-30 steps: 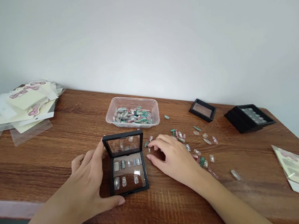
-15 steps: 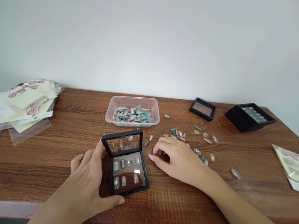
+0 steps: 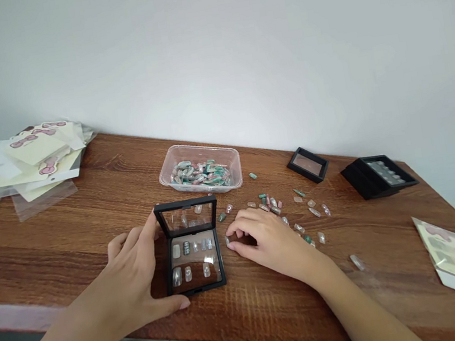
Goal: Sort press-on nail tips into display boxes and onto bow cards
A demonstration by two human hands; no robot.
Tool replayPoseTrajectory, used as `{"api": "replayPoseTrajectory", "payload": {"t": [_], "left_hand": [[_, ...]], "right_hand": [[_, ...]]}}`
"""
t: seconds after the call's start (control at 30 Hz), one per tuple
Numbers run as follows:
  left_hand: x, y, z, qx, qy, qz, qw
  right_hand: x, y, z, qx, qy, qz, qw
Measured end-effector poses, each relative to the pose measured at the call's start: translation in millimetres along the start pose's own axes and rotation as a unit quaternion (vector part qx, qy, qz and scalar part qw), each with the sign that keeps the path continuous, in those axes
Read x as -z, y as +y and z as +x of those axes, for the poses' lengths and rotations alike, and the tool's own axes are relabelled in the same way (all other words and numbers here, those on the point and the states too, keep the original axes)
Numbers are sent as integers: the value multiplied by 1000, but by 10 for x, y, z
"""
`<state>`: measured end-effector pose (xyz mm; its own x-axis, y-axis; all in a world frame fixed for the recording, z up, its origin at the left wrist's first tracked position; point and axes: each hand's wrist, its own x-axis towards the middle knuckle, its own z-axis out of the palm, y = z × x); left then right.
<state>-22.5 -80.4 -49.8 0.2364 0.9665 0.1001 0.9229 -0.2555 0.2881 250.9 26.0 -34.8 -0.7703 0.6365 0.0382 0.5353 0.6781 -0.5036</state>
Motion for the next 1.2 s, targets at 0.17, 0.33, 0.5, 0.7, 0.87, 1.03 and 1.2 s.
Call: {"api": "replayPoseTrajectory", "payload": {"t": [0.17, 0.33, 0.5, 0.7, 0.87, 1.03, 1.2], "left_hand": [[8, 1, -3, 2, -5, -5, 1000], [7, -10, -11, 3, -5, -7, 1000], [8, -4, -3, 2, -4, -5, 1000], [9, 1, -5, 1, -5, -6, 1000], [19, 0, -21, 0, -1, -10, 1000], [17, 2, -4, -1, -1, -13, 1000], [26, 7, -2, 2, -7, -25, 1000]], "right_hand": [[-22, -2, -11, 9, -4, -3, 1000], [-40, -9, 3, 17, -2, 5, 1000], [-48, -29, 10, 27, 16, 8, 999], [-37, -91, -15, 26, 15, 70, 997], [-84, -208, -20, 40, -8, 106, 993], [-133, -275, -19, 41, -22, 91, 995], [-135, -278, -21, 39, -24, 83, 996]]}}
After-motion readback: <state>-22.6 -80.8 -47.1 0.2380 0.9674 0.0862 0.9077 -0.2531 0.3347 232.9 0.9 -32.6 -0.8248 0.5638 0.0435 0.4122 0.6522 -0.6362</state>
